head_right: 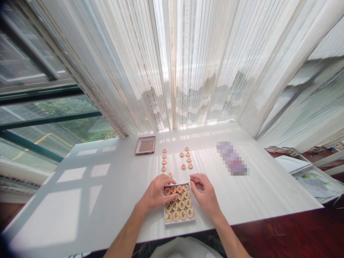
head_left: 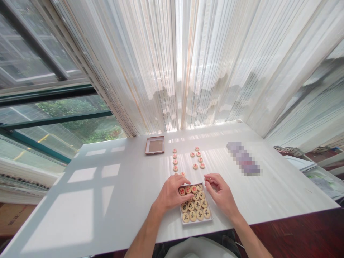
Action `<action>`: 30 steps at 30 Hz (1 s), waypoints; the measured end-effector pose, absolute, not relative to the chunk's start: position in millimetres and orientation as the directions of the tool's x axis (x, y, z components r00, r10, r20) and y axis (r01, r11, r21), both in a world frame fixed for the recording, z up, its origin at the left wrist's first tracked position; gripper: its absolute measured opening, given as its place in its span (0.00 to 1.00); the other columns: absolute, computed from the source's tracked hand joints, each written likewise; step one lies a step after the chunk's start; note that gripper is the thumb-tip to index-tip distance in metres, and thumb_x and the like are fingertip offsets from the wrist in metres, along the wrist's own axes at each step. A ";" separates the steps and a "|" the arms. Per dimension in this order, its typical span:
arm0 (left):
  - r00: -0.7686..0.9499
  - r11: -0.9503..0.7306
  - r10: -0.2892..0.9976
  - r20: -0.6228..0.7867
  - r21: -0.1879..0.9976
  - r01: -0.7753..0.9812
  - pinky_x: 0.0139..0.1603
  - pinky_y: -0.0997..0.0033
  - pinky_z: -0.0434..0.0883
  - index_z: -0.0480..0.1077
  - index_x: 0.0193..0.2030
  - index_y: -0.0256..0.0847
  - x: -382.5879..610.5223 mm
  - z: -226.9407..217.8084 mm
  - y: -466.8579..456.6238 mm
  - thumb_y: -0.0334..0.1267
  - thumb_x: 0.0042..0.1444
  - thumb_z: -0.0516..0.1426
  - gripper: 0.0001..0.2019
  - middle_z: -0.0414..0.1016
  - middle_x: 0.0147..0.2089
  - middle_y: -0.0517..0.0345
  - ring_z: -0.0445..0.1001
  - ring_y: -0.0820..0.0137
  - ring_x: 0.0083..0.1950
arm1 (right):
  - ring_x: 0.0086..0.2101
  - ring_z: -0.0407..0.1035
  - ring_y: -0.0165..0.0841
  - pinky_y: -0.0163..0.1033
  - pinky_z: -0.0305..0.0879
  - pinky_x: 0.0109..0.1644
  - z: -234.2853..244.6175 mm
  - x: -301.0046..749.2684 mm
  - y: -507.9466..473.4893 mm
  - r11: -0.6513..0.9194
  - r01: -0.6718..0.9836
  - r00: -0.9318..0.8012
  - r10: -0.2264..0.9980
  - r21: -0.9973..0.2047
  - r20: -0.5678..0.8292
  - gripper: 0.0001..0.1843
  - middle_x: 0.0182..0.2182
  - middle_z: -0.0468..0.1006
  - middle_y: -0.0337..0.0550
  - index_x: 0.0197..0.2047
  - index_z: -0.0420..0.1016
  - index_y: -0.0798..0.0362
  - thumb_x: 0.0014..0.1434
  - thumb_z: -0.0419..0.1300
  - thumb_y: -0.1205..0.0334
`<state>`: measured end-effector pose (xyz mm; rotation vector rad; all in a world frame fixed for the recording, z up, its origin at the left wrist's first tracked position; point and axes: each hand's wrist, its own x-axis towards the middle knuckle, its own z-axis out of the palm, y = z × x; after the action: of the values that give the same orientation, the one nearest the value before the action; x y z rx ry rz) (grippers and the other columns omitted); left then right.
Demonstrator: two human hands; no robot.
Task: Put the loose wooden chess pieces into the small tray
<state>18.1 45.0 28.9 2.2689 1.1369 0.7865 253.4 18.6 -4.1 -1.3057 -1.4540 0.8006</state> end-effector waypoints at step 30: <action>0.513 -0.582 0.796 0.321 0.638 0.505 0.48 0.65 0.71 0.75 0.41 0.45 28.6 11.1 46.0 0.37 0.58 0.64 0.05 0.79 0.40 0.60 0.75 0.67 0.43 | 0.44 0.75 0.41 0.45 0.74 0.49 -5.2 255.2 18.7 0.187 0.280 0.011 0.980 -0.942 0.198 0.10 0.43 0.79 0.45 0.45 0.78 0.48 0.66 0.59 0.53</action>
<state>28.6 46.0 11.1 2.2876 1.0652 0.8309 255.2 18.7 -5.2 -1.2768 -1.4672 0.8879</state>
